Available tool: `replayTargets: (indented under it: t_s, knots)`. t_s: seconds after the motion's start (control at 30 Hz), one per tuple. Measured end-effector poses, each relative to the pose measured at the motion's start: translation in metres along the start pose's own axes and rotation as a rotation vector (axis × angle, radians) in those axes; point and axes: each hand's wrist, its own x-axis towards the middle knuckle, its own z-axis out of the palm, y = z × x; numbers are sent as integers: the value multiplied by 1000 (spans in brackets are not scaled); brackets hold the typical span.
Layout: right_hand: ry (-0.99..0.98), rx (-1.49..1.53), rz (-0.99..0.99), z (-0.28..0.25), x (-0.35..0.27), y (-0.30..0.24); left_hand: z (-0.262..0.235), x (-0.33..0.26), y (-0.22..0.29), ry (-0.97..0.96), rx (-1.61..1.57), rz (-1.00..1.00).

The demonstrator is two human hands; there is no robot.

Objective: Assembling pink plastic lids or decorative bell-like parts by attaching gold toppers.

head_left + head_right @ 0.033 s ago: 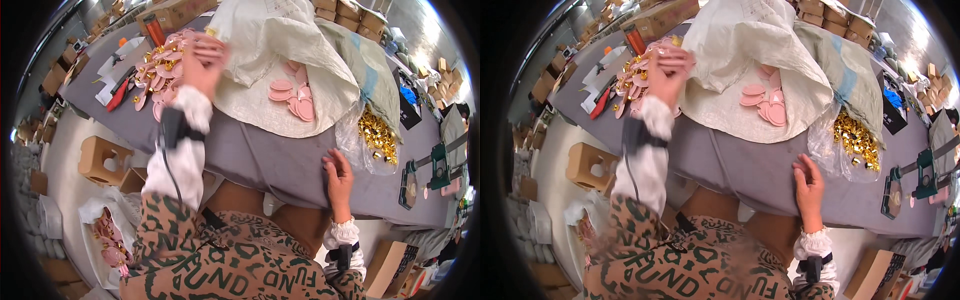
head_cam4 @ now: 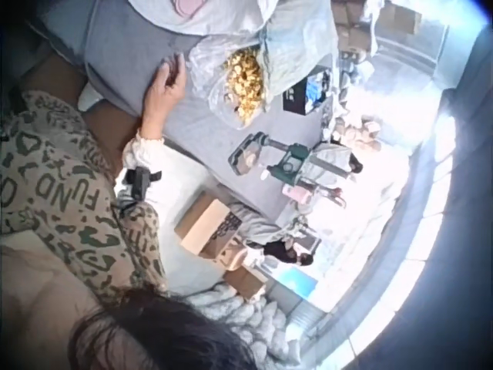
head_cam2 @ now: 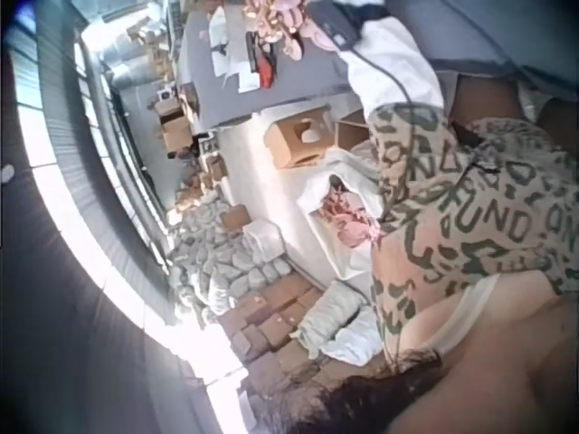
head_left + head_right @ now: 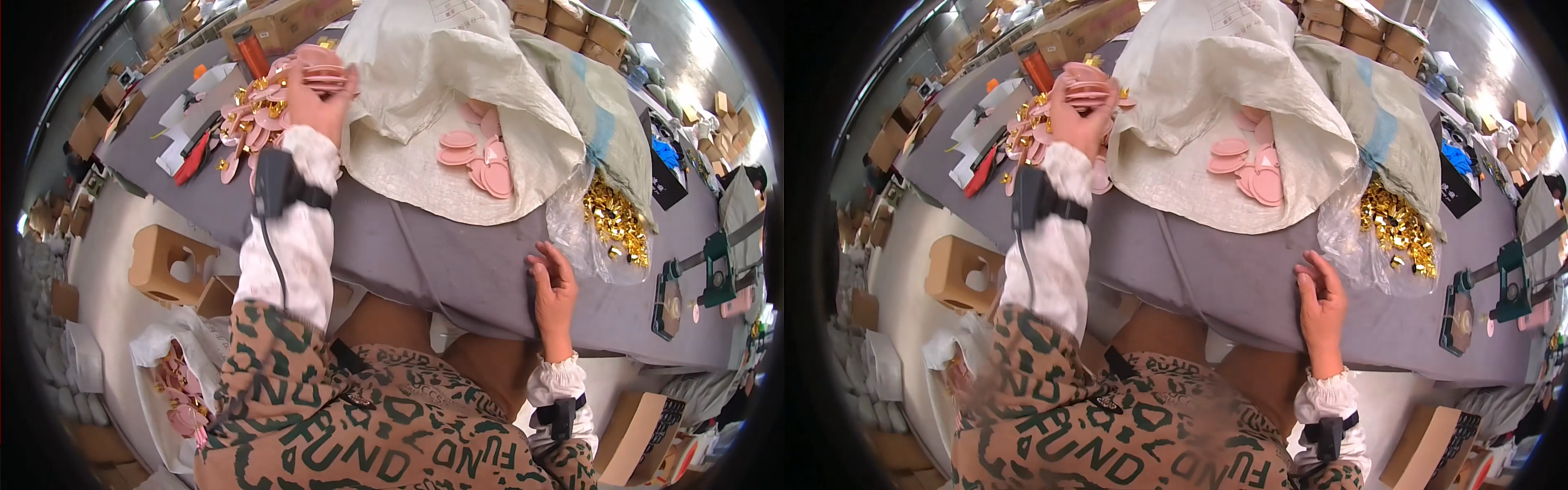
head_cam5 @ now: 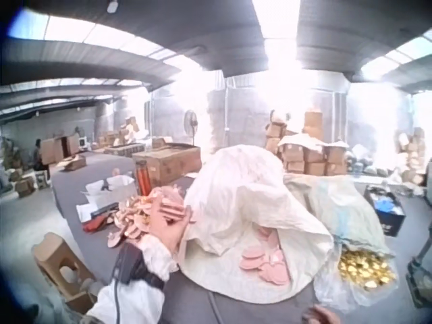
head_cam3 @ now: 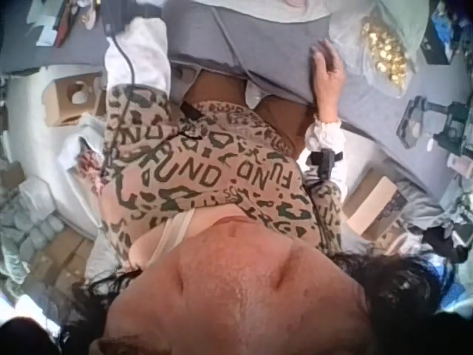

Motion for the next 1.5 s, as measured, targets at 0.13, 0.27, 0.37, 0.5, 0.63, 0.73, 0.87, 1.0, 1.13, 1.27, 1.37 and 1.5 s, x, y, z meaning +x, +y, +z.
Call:
replayTargets:
  t_s: [0.13,0.27,0.37,0.5,0.63,0.73,0.87,1.0,1.13,1.27,1.37,1.5]
  knots:
    - [103,35,61,-5,-5,3,32,-1,-33,49,-367,-132]
    - [97,-156,-90,-5,-5,-6,39,-74,-19,-37,-2042,-948]
    - [193,-396,-149,-51,-1,-10,48,-155,47,-283,-1844,-1217]
    - [419,-761,-38,-139,31,7,71,-215,76,-556,-1765,-1442]
    - [276,-942,-215,-172,64,42,91,-237,90,-624,-1682,-1506]
    - [149,-933,-181,-165,71,56,96,-239,98,-636,-1613,-1477]
    - [197,-464,-1,-131,51,1,100,-234,103,-743,-1537,-1348]
    - [-64,-230,-196,-68,16,-67,106,-226,111,-835,-1376,-1261]
    - [-188,-353,-407,-48,14,-78,104,-221,114,-812,-1296,-1252]
    - [-218,-459,-551,-48,19,-78,101,-214,115,-867,-1210,-1227]
    - [-285,-489,-651,-47,22,-81,99,-214,109,-916,-1154,-1235]
    - [-334,-442,-369,-47,16,-78,96,-226,106,-981,-1001,-939]
